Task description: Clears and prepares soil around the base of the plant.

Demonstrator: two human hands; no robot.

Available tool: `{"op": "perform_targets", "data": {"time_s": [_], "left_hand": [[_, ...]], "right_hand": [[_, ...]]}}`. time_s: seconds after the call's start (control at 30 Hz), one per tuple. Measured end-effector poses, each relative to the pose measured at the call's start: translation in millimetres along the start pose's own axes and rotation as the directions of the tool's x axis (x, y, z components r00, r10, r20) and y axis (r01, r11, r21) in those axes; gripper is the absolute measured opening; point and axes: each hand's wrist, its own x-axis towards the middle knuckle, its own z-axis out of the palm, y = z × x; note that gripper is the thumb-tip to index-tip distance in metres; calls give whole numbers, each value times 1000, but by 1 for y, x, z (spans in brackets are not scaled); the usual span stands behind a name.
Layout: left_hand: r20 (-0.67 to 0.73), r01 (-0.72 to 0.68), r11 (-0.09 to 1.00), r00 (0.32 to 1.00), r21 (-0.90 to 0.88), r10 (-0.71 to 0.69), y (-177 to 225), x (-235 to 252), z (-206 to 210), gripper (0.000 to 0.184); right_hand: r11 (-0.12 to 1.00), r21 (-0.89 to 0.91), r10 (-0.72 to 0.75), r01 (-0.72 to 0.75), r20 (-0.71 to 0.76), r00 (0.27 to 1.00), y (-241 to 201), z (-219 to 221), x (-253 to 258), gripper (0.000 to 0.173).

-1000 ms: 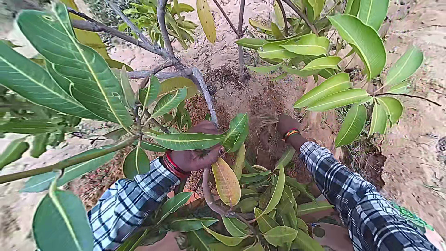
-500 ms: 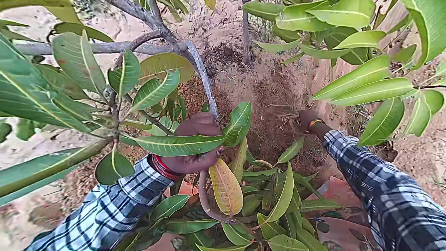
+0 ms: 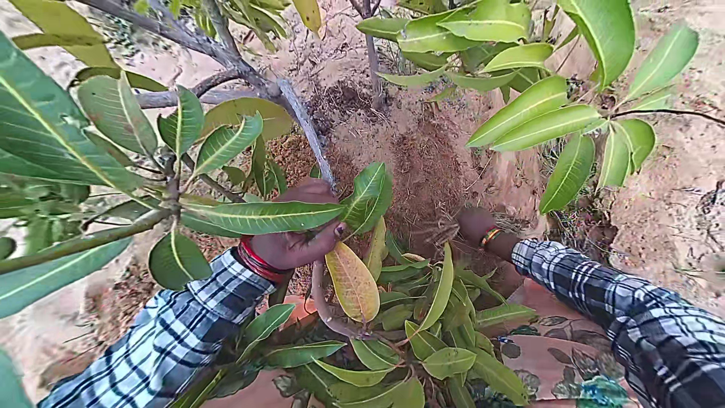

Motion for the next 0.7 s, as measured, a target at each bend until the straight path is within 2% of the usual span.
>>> {"op": "perform_targets", "data": {"time_s": [0.1,0.13,0.2,0.27,0.37,0.47,0.6,0.7], "left_hand": [[-1,7,1000,1000,-1,-7,-1,-4,1,24],[1,7,1000,1000,-3,-7,-1,-4,0,23],[0,-7,1000,1000,-15,7,-2,-5,0,23],[2,8,1000,1000,-16,-8,-2,-7,-1,21],[-3,21,1000,1000,2,-21,0,-8,-1,23],[-30,6,1000,1000,-11,-6,0,-11,0,19],[-39,5,1000,999,-24,-6,-1,-12,-1,19],[-40,11,999,999,-45,-12,0,-13,0,16]], "right_hand": [[965,202,199,-168,-142,970,-11,-2,28,48],[933,275,276,-232,-135,951,-13,-2,38,48],[872,348,377,-344,-30,926,-15,-6,59,37],[876,299,369,-377,86,925,-10,-8,77,32],[934,197,287,-299,87,954,-4,-5,69,22],[993,9,120,-121,86,989,7,-8,40,14],[971,-239,28,34,250,968,33,1,14,19],[961,-261,37,93,454,890,52,11,-35,28]]}}
